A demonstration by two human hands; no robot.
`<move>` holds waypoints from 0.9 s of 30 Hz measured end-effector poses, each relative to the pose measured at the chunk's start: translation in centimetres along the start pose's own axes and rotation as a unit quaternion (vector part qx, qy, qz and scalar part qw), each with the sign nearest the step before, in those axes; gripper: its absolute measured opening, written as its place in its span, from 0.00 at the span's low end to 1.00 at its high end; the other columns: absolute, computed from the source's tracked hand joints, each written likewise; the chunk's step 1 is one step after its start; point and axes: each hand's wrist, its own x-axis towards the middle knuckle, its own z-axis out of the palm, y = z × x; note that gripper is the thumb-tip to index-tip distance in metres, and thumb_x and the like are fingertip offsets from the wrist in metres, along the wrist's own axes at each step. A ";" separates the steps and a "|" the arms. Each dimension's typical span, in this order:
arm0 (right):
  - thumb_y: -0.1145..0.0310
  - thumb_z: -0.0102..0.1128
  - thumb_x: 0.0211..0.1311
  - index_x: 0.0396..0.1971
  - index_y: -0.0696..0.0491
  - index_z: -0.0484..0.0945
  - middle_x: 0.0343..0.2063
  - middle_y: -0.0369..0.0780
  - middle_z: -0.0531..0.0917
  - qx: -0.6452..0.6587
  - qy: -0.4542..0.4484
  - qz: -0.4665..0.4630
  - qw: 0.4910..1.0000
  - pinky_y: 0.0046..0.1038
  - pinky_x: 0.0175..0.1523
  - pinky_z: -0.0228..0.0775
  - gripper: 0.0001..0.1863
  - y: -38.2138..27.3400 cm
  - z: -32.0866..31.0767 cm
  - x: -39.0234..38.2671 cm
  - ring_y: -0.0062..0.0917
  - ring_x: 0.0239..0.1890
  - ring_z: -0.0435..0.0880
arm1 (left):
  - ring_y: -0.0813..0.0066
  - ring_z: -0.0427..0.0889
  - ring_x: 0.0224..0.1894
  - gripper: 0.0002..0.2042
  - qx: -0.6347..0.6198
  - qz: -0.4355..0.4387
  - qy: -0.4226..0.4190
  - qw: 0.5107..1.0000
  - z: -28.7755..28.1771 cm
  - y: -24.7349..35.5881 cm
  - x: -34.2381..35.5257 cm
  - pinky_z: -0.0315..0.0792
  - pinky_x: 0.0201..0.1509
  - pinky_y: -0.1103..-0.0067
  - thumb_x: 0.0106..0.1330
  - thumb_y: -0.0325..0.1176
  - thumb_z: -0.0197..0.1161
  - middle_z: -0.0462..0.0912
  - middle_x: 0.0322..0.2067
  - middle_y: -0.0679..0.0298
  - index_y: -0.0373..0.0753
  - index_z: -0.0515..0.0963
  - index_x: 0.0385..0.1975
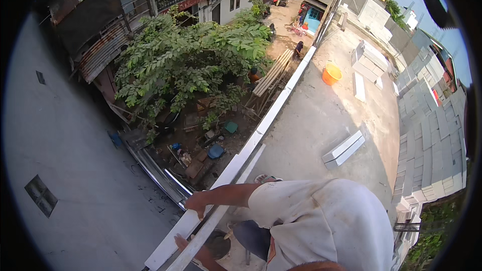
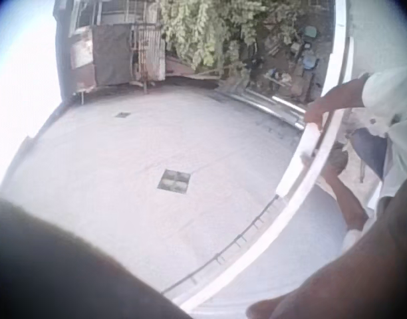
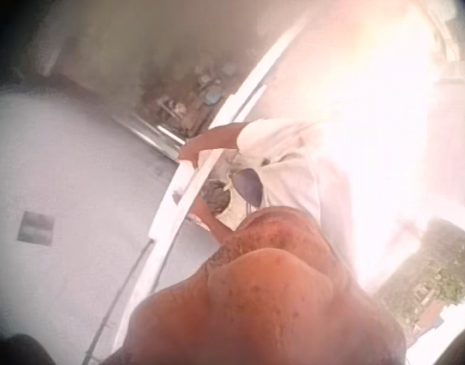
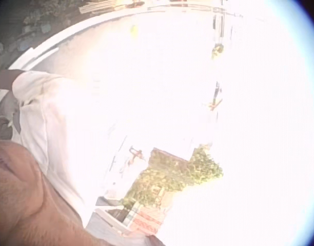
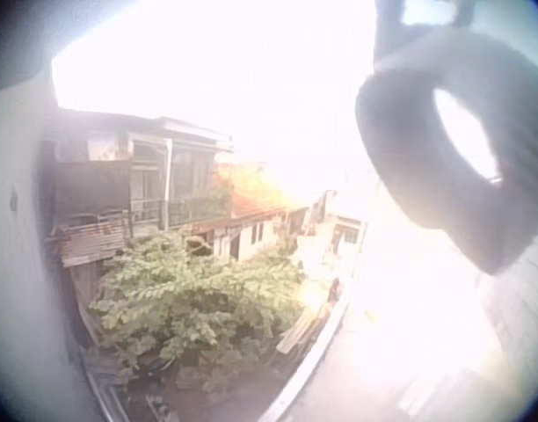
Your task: The person mixes cement in a bucket using a trowel and applies it to a low wall on a rooftop. They then pick up white rectangular tiles, place them onto the cemented surface, and use a hammer to tap them into position.
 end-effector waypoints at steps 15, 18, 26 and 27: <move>0.38 0.68 0.63 0.62 0.63 0.73 0.54 0.55 0.84 0.255 0.345 0.370 0.824 0.46 0.61 0.77 0.44 -1.4 12.8 -39.5 0.50 0.57 0.84 | 0.39 0.72 0.68 0.31 0.067 0.297 -0.043 0.951 4.6 -3.9 7.8 0.63 0.76 0.50 0.76 0.45 0.60 0.74 0.65 0.39 0.28 0.67 0.71; 0.39 0.69 0.63 0.63 0.59 0.75 0.53 0.54 0.86 0.312 0.249 0.525 0.751 0.46 0.61 0.77 0.41 -4.1 22.0 -46.6 0.50 0.58 0.84 | 0.38 0.64 0.74 0.38 0.076 0.261 -0.102 0.957 4.6 -5.2 9.1 0.62 0.77 0.51 0.70 0.50 0.65 0.68 0.70 0.38 0.31 0.64 0.74; 0.51 0.66 0.63 0.42 0.52 0.88 0.42 0.49 0.90 0.366 -0.173 0.505 0.762 0.44 0.53 0.81 0.19 -15.2 43.6 -55.4 0.46 0.49 0.89 | 0.36 0.63 0.74 0.39 0.097 0.075 -0.182 0.976 4.8 -3.0 9.2 0.60 0.78 0.49 0.65 0.47 0.69 0.67 0.71 0.41 0.37 0.65 0.74; 0.51 0.67 0.63 0.42 0.53 0.89 0.42 0.49 0.90 0.376 -0.181 0.500 0.759 0.44 0.53 0.81 0.20 -16.6 44.2 -55.6 0.46 0.48 0.89 | 0.36 0.63 0.74 0.40 0.093 0.087 -0.168 0.977 4.4 -3.8 8.6 0.60 0.78 0.49 0.63 0.46 0.71 0.67 0.72 0.41 0.38 0.66 0.74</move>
